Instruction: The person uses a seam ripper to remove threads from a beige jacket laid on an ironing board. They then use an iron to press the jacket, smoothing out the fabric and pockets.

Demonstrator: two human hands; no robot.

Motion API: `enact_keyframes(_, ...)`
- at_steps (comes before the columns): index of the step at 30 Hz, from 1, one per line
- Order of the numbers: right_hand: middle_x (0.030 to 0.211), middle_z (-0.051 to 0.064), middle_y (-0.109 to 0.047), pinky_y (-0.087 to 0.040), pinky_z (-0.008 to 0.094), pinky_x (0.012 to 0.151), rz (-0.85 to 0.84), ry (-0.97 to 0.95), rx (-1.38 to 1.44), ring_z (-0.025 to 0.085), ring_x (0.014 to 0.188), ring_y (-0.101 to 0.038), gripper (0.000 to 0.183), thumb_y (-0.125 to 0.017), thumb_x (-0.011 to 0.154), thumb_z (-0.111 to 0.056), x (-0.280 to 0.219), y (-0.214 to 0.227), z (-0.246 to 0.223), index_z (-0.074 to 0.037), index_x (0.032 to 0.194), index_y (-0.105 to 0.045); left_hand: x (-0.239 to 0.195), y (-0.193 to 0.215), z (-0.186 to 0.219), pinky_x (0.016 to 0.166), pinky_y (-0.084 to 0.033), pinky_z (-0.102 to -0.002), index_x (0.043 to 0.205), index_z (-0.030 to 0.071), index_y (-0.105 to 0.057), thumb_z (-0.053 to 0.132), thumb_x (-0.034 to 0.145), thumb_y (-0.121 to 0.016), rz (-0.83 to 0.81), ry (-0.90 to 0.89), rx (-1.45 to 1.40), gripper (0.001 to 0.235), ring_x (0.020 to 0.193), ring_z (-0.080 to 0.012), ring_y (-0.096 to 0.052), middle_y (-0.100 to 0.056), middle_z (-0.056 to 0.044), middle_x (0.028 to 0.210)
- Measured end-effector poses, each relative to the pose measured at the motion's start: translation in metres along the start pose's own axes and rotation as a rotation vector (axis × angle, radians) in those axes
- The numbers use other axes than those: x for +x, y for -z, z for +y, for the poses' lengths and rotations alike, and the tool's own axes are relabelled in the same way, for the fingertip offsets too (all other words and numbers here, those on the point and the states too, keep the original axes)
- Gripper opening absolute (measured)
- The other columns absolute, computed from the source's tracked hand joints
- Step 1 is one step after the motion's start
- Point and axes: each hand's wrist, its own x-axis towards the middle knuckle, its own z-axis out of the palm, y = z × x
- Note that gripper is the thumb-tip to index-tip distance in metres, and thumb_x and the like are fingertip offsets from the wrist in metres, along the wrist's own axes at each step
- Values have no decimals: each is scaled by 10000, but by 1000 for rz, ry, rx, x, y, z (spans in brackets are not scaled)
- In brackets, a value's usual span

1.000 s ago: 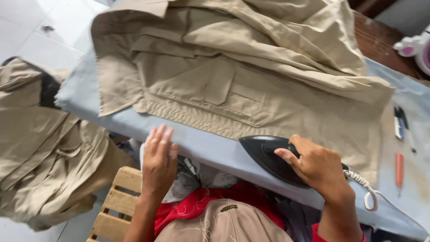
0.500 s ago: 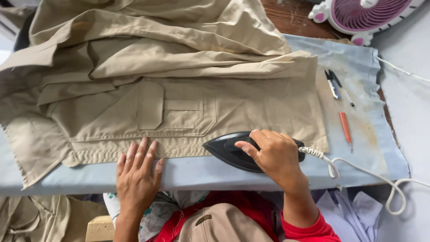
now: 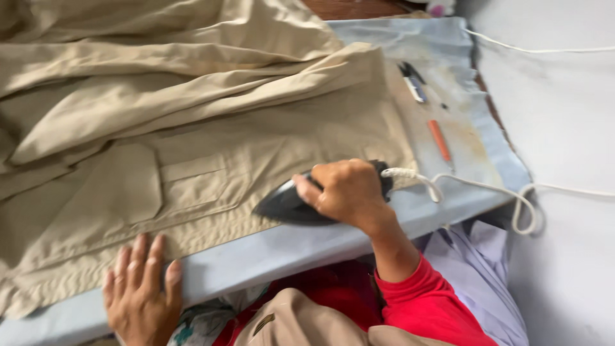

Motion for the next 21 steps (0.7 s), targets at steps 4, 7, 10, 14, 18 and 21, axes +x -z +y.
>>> enact_keyframes(4, 531, 26, -596, -418, 415, 489, -56, 115, 101, 283, 507, -599, 486, -673, 918, -501, -14, 1, 18, -178, 575, -553, -7, -9, -5, 1186, -502, -409, 1436, 225, -780, 468, 1115, -417, 30, -2, 67, 542, 1398, -257, -716, -766, -40, 1497)
enact_keyframes(7, 562, 27, -636, -407, 445, 466, -63, 64, 54, 288, 535, -638, 452, -635, 926, -505, -6, 4, 45, -201, 593, -606, -9, -12, -6, 1211, -484, -431, 1463, 207, -777, 471, 1143, -399, 13, 3, 49, 562, 1430, -282, -707, -753, -61, 1540)
enact_keyframes(10, 534, 37, -564, -345, 457, 449, -23, -48, -7, 304, 503, -565, 506, -647, 966, -473, -3, -7, 73, -172, 579, -522, -12, -14, -7, 1212, -476, -443, 1473, 191, -773, 452, 1149, -414, 2, 4, 25, 549, 1445, -306, -695, -741, -76, 1557)
enact_keyframes(14, 549, 52, -580, -360, 472, 447, -30, -40, -39, 339, 500, -572, 501, -653, 974, -476, -14, 1, 80, -171, 593, -541, -13, -15, -8, 1214, -471, -444, 1490, 205, -757, 455, 1141, -406, -13, 13, 48, 554, 1445, -295, -690, -732, -61, 1566)
enact_keyframes(18, 510, 20, -511, -363, 419, 475, -135, 37, 46, 242, 488, -526, 477, -658, 918, -467, -31, 16, 82, -171, 574, -511, -13, -15, -8, 1216, -471, -444, 1498, 207, -751, 458, 1146, -392, -18, 8, 54, 562, 1444, -292, -687, -730, -58, 1566)
enact_keyframes(21, 489, 12, -462, -354, 405, 480, -100, 70, 58, 233, 470, -502, 496, -693, 907, -451, -33, 15, 95, -183, 555, -470, -13, -16, -8, 1215, -472, -439, 1492, 197, -766, 452, 1152, -393, -9, -5, 54, 565, 1442, -294, -695, -737, -64, 1564)
